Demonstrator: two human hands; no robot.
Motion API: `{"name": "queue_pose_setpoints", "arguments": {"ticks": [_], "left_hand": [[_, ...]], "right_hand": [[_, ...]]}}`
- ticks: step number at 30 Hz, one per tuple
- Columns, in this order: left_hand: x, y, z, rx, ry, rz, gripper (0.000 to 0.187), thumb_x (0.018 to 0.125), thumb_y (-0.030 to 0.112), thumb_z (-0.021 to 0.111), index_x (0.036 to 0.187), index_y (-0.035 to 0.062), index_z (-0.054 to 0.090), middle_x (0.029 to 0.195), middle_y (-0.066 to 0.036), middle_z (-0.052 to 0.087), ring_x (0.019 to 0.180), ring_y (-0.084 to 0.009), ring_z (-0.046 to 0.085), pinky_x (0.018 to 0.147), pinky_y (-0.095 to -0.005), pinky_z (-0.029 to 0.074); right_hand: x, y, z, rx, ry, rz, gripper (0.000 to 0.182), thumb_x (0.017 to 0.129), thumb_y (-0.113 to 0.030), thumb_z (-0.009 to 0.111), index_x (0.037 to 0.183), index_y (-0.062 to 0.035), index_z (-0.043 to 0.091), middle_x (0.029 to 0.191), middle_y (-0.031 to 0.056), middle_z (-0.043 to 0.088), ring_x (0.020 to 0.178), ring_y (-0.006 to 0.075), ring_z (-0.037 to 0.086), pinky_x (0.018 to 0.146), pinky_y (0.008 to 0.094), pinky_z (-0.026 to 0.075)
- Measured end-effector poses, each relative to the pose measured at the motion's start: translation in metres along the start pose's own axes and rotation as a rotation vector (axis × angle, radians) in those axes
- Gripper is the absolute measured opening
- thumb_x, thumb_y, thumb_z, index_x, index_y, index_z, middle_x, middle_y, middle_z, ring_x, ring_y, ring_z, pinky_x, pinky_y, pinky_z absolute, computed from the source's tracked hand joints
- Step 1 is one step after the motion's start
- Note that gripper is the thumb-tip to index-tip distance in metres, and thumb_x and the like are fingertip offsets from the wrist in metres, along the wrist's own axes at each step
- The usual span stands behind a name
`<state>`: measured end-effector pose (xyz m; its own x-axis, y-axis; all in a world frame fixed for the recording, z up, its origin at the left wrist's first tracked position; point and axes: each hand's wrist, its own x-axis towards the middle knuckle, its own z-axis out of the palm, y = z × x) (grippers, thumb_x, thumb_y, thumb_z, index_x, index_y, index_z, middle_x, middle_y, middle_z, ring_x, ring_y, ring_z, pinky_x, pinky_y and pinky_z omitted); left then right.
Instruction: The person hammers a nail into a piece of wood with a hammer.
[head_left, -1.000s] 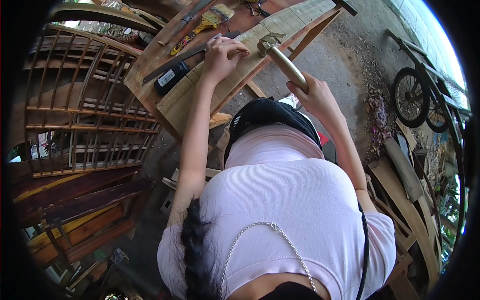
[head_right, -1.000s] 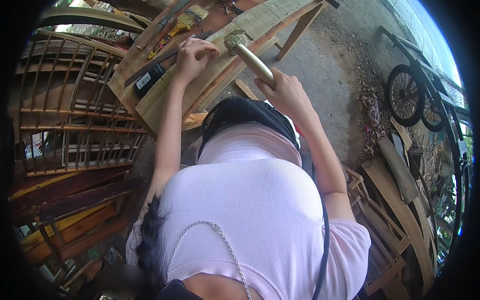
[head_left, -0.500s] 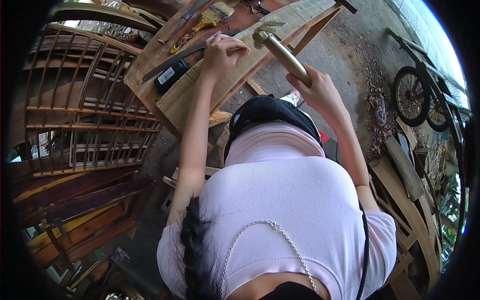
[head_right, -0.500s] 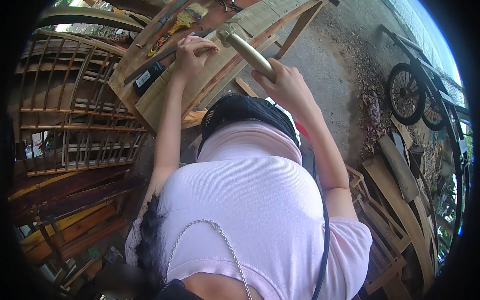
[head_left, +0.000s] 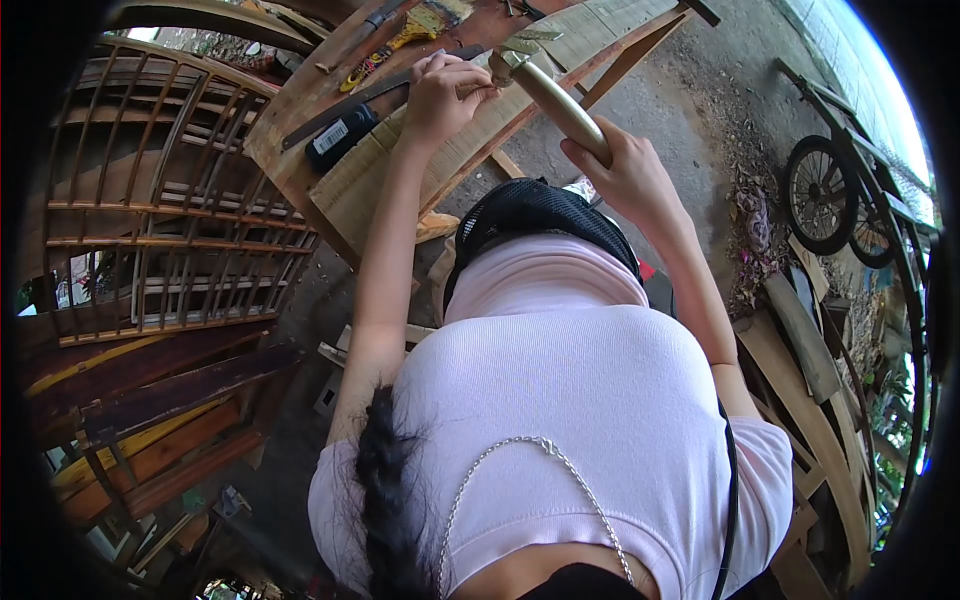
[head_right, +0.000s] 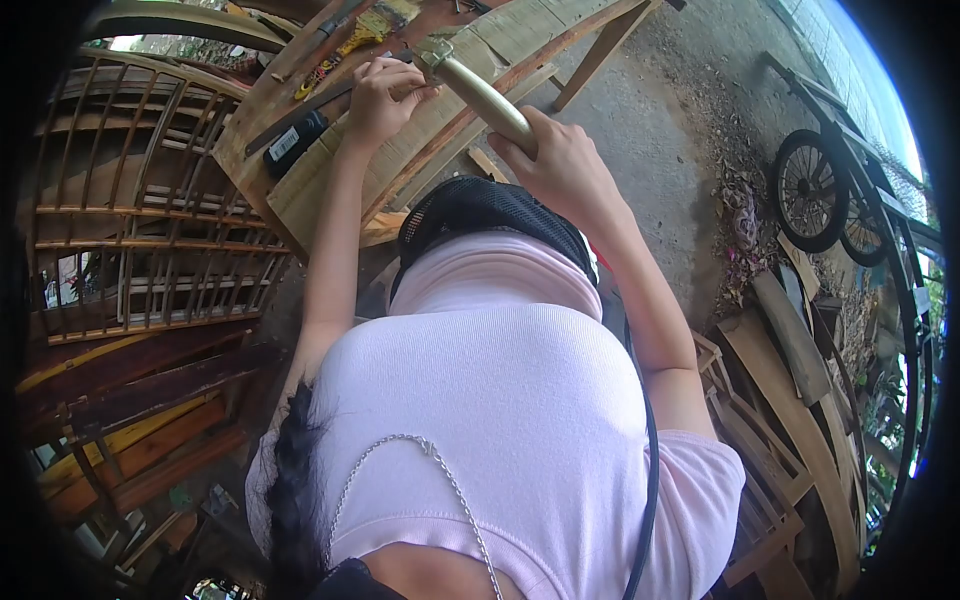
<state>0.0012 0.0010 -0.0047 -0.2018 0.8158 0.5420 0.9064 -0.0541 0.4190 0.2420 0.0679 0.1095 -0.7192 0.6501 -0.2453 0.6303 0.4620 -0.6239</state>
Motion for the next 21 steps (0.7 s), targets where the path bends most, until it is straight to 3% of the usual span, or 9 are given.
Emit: {"name": "queue_pose_setpoints", "arguments": {"ticks": [21], "left_hand": [[0.000, -0.001, -0.001, 0.013, 0.026, 0.021, 0.016, 0.067, 0.029, 0.076, 0.077, 0.0171, 0.071, 0.085, 0.009, 0.068, 0.093, -0.0126, 0.056, 0.090, -0.0338, 0.033]], "right_hand": [[-0.002, 0.005, 0.011, -0.007, 0.028, -0.014, 0.031, 0.086, -0.034, 0.059, 0.090, -0.0033, 0.058, 0.071, 0.0190, 0.062, 0.067, 0.0352, 0.063, 0.064, 0.0443, 0.047]]}}
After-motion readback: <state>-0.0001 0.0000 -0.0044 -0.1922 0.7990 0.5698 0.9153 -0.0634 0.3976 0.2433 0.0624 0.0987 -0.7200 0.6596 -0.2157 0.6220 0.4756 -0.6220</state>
